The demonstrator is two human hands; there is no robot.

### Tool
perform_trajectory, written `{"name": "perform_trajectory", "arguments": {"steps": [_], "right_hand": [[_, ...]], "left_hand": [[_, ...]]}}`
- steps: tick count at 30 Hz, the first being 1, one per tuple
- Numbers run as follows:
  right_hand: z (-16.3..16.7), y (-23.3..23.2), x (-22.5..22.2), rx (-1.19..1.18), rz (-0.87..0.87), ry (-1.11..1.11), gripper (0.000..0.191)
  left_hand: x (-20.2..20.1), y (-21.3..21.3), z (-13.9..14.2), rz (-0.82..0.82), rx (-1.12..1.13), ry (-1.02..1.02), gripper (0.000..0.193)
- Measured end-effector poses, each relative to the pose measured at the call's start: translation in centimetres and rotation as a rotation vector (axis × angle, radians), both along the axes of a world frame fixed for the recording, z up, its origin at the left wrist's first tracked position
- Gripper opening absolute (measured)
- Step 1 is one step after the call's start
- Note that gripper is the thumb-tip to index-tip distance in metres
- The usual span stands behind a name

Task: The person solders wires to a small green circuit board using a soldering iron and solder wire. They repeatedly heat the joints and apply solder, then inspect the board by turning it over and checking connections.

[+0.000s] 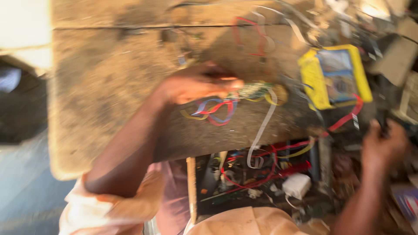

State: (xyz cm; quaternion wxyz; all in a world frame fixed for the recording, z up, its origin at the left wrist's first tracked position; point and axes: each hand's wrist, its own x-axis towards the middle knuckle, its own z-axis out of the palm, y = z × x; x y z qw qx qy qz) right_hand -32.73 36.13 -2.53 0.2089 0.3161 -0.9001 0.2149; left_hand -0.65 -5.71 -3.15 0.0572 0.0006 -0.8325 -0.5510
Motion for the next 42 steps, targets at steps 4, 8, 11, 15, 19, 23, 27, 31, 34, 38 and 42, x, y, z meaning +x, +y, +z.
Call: {"name": "perform_trajectory", "arguments": {"steps": [4,8,11,15,19,23,27,31,34,38,42], "right_hand": [[-2.8,1.6,-2.2,-0.274,-0.039,-0.265,0.031],[-3.6,3.3,-4.1,-0.090,0.010,0.041,0.015],[-3.6,4.9,-4.7,0.013,-0.169,-0.067,0.021],[-1.9,7.6,-2.5,0.044,-0.310,-0.338,0.015],[1.7,6.6,2.9,-0.120,-0.185,-0.498,0.011],[4.3,1.5,9.5,-0.412,0.158,-0.587,0.009],[4.2,-4.0,14.0,-0.710,0.629,-0.718,0.012],[3.4,-6.5,15.0,-0.692,0.727,-0.757,0.008],[2.5,-6.7,14.7,-0.682,0.728,-0.764,0.007],[1.7,-6.5,14.0,-0.673,0.752,-0.748,0.007],[1.3,-6.4,13.9,-0.685,0.742,-0.761,0.007]], "left_hand": [[-1.0,0.7,-0.5,0.024,0.577,-0.072,0.061],[-1.0,0.9,0.4,0.135,0.379,-0.234,0.066],[-0.8,1.0,1.2,0.121,0.370,-0.233,0.068],[-0.8,1.1,1.4,0.141,0.330,-0.256,0.067],[-0.9,0.9,0.8,0.071,0.408,-0.160,0.070],[-1.0,0.8,0.2,0.078,0.364,-0.171,0.065],[-1.0,0.9,0.2,0.074,0.396,-0.140,0.061],[-0.7,0.8,0.8,0.100,0.337,-0.227,0.062],[-0.7,1.3,1.2,0.050,0.333,-0.117,0.068],[-0.9,1.4,1.4,0.113,0.281,-0.174,0.062],[-1.1,1.3,1.3,0.083,0.272,-0.144,0.063]]}}
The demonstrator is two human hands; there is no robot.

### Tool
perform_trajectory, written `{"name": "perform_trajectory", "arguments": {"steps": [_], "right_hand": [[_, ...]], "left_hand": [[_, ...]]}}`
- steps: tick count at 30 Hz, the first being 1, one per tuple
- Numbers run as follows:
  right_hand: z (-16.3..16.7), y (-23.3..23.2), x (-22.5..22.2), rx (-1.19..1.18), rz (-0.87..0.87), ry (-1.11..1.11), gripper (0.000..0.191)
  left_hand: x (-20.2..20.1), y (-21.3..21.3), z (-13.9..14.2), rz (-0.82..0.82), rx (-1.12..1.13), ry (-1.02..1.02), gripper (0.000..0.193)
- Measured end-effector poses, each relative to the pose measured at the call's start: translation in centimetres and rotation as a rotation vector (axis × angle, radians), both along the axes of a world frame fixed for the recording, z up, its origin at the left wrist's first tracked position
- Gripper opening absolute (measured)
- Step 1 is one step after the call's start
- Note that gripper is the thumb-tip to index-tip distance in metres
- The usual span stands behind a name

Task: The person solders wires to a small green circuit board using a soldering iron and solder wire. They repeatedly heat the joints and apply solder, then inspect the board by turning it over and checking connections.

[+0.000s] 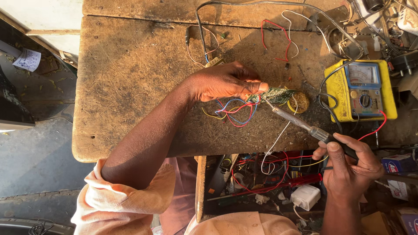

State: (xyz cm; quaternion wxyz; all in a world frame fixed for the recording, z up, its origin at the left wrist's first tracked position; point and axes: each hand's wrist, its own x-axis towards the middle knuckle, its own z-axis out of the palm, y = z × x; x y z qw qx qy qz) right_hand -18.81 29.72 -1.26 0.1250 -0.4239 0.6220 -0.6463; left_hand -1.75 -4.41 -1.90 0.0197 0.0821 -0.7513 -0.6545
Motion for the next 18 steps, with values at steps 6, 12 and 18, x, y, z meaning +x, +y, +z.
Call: {"name": "perform_trajectory", "arguments": {"steps": [6,12,18], "right_hand": [[-0.3,0.2,0.3,-0.021,-0.013,0.025,0.008],[-0.3,0.1,0.4,-0.014,-0.020,0.045,0.008],[0.1,-0.1,0.4,0.056,-0.035,-0.040,0.011]], "left_hand": [[0.3,0.6,0.8,-0.021,-0.003,0.078,0.072],[0.6,0.8,2.1,-0.003,-0.104,-0.111,0.078],[0.4,0.6,1.3,-0.030,-0.054,0.022,0.079]]}}
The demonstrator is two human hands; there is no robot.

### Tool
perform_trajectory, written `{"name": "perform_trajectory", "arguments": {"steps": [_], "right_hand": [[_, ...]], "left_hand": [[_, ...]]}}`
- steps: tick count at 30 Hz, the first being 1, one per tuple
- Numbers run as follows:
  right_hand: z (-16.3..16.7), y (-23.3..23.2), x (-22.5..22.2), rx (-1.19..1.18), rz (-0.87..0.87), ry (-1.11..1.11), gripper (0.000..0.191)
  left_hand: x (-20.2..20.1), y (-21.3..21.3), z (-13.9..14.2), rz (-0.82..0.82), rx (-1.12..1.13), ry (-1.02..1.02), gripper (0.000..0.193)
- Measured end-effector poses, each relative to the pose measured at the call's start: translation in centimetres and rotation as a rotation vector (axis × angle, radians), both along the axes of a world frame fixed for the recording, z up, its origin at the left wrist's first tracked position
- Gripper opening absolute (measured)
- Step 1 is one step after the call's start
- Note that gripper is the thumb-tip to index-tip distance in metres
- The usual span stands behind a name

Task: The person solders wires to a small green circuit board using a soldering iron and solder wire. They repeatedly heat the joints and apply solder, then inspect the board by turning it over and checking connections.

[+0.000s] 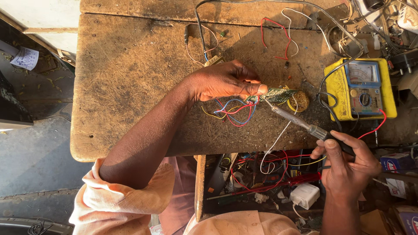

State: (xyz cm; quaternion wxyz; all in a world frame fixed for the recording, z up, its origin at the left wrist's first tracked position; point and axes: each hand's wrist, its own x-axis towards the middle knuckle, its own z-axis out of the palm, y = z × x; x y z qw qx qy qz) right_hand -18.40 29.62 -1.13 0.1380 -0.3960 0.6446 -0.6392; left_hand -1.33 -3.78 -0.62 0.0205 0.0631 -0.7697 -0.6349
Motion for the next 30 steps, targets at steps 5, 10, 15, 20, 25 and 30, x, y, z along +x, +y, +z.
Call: {"name": "perform_trajectory", "arguments": {"steps": [5,10,15,20,25,30], "right_hand": [[-0.1,-0.3,-0.1,0.017,-0.005,0.008,0.013],[-0.3,0.1,0.0,0.034,-0.018,0.258,0.013],[-0.2,0.4,0.1,0.017,0.004,0.413,0.018],[0.5,0.5,0.9,0.082,-0.053,0.546,0.021],[1.2,0.9,1.9,0.128,-0.090,0.659,0.017],[1.1,1.0,1.8,0.140,-0.103,0.723,0.018]], "left_hand": [[-0.1,0.0,-0.5,0.009,0.055,0.002,0.075],[-0.1,0.0,-0.5,0.023,0.064,0.003,0.073],[-0.1,-0.1,-0.5,0.021,0.054,-0.001,0.074],[-0.2,-0.1,-0.6,0.015,0.059,0.015,0.075],[-0.2,-0.1,-0.8,0.033,0.030,-0.039,0.072],[-0.3,-0.2,-1.5,-0.031,0.113,0.082,0.061]]}}
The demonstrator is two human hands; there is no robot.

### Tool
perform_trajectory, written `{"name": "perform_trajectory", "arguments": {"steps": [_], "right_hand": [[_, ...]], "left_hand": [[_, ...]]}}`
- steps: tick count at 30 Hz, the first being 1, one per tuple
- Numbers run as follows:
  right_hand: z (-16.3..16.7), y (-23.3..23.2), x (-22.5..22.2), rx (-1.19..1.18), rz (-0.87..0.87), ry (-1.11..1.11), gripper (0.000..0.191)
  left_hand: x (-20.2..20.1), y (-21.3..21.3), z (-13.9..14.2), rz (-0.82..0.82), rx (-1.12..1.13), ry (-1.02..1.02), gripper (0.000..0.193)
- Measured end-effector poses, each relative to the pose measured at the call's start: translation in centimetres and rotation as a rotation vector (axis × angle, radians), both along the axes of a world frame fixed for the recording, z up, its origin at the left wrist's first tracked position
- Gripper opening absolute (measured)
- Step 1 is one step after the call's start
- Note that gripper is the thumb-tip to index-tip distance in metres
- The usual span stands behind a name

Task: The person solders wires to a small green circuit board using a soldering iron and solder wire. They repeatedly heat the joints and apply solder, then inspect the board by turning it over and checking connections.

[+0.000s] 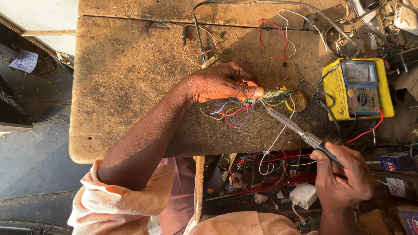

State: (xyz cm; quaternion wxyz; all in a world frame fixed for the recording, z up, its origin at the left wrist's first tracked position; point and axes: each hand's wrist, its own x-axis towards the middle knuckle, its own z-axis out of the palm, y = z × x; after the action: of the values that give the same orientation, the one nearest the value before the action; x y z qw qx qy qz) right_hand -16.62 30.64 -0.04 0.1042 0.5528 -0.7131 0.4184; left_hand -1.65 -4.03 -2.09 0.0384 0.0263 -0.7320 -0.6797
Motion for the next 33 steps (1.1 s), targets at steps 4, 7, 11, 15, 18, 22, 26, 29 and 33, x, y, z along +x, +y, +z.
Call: {"name": "perform_trajectory", "arguments": {"steps": [4,7,11,15,18,22,26,29,33], "right_hand": [[-0.3,0.3,-0.1,0.001,-0.002,0.007,0.023],[-0.4,0.3,-0.4,0.038,-0.042,0.017,0.022],[-0.7,0.3,-0.3,0.016,-0.017,-0.003,0.020],[-0.8,0.3,-0.3,-0.001,0.013,-0.052,0.015],[-1.0,0.3,-0.5,-0.011,0.015,-0.065,0.015],[-1.1,0.5,-0.7,-0.036,0.026,-0.120,0.013],[-1.0,0.5,-1.0,-0.090,0.056,-0.185,0.012],[-0.9,0.4,-1.2,-0.112,0.058,-0.235,0.015],[-1.1,0.3,-0.8,-0.110,0.067,-0.250,0.014]], "left_hand": [[-0.1,-0.1,-0.4,-0.014,0.004,0.018,0.057],[0.2,0.0,-0.5,0.059,0.034,-0.036,0.059],[-0.1,-0.1,-0.2,0.061,0.028,-0.048,0.062],[-0.5,-0.2,-0.3,0.118,0.043,-0.139,0.066],[-0.6,-0.4,-1.0,0.131,0.078,-0.173,0.056],[-0.8,-0.5,-2.2,0.078,0.116,0.000,0.035],[-1.0,-0.5,-3.0,0.083,0.109,0.001,0.025],[-1.1,-0.3,-3.1,0.070,0.102,0.037,0.024],[-1.2,-0.3,-3.0,0.086,0.062,0.018,0.023]]}}
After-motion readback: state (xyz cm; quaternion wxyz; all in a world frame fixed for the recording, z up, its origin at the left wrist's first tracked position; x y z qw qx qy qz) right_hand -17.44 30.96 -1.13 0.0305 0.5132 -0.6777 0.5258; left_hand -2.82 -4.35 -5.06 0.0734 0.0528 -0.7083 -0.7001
